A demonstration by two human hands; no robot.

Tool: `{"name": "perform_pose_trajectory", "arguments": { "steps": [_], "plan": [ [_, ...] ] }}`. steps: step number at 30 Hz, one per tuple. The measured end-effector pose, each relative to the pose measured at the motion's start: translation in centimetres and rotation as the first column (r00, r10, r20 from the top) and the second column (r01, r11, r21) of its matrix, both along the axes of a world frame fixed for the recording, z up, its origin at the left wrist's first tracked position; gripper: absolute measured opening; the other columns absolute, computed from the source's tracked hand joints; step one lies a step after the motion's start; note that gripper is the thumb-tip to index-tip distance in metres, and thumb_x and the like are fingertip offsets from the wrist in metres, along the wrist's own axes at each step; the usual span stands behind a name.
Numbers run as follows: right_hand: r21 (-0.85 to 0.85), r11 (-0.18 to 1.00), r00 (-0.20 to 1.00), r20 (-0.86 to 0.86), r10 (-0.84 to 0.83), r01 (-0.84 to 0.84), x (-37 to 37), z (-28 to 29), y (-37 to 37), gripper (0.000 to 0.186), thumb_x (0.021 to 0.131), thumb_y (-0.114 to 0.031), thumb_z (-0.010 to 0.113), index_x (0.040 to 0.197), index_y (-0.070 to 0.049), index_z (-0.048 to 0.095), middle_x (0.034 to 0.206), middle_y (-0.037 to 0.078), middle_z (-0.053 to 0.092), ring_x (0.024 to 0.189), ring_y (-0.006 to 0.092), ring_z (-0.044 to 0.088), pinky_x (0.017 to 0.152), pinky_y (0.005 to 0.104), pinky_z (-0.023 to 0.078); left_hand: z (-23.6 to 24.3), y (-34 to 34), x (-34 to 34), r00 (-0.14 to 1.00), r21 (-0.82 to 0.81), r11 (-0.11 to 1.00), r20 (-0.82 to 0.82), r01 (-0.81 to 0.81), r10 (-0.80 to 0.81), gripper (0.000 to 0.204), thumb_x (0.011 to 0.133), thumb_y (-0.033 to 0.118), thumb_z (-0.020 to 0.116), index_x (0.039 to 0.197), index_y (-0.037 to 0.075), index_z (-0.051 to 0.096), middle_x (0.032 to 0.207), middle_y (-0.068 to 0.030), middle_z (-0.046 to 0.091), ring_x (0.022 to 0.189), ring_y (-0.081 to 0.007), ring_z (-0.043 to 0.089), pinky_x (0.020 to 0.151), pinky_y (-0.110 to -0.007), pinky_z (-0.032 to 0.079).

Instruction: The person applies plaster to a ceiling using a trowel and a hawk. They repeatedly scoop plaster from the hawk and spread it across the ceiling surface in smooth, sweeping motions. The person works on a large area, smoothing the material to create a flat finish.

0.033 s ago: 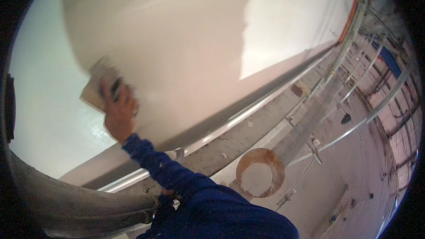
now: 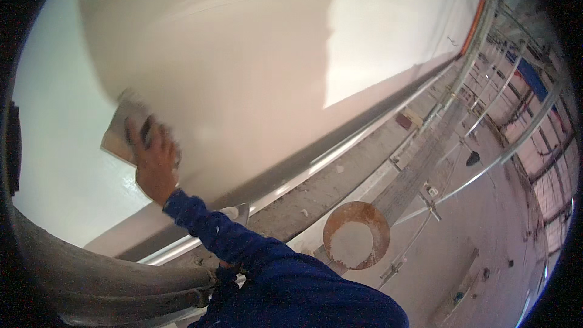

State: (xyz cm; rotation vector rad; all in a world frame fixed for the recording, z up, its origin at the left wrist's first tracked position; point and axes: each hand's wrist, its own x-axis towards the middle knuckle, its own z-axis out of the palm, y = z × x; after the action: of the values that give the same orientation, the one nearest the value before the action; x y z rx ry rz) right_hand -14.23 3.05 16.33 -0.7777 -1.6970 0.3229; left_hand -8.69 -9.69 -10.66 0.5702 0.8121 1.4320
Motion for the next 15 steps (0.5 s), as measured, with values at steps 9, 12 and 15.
{"name": "perform_pose_trajectory", "arguments": {
  "steps": [9,12,15],
  "plan": [
    [-0.265,0.608,0.661,-0.372,0.651,-0.748,15.9,-3.1,3.1,0.041,0.063,0.001,0.056,0.103,0.0,0.052,0.089,0.009,0.057,0.085,0.0173,0.054,0.073,0.0312,0.044,2.6,1.1,2.0,0.987,0.06,0.998,-0.155,-0.027,0.036,0.042,0.083,0.038,0.051,0.074,-0.003,0.05,0.052,-0.0087,0.046,0.038,-0.016,0.046,0.036,-0.027,0.04],
    [-0.528,0.415,0.671,-0.57,0.473,-0.741,23.1,-5.4,5.2,0.039,0.06,0.002,0.059,0.099,0.0,0.055,0.085,0.006,0.058,0.081,0.0166,0.056,0.07,0.03,0.046,4.0,1.4,3.2,0.997,0.015,0.999,-0.068,-0.033,0.034,0.04,0.081,0.037,0.053,0.076,-0.002,0.05,0.052,-0.0083,0.046,0.038,-0.0155,0.045,0.036,-0.027,0.04],
    [-0.474,0.614,0.753,-0.562,0.342,-0.632,28.1,-9.6,6.8,0.031,0.063,-0.001,0.061,0.093,-0.001,0.058,0.081,0.007,0.06,0.078,0.0193,0.058,0.065,0.0317,0.049,8.8,2.6,5.0,0.993,-0.015,0.993,-0.043,-0.114,0.113,0.034,0.081,0.032,0.053,0.078,-0.001,0.05,0.054,-0.0076,0.048,0.039,-0.0147,0.046,0.037,-0.027,0.04]
  ]
}}
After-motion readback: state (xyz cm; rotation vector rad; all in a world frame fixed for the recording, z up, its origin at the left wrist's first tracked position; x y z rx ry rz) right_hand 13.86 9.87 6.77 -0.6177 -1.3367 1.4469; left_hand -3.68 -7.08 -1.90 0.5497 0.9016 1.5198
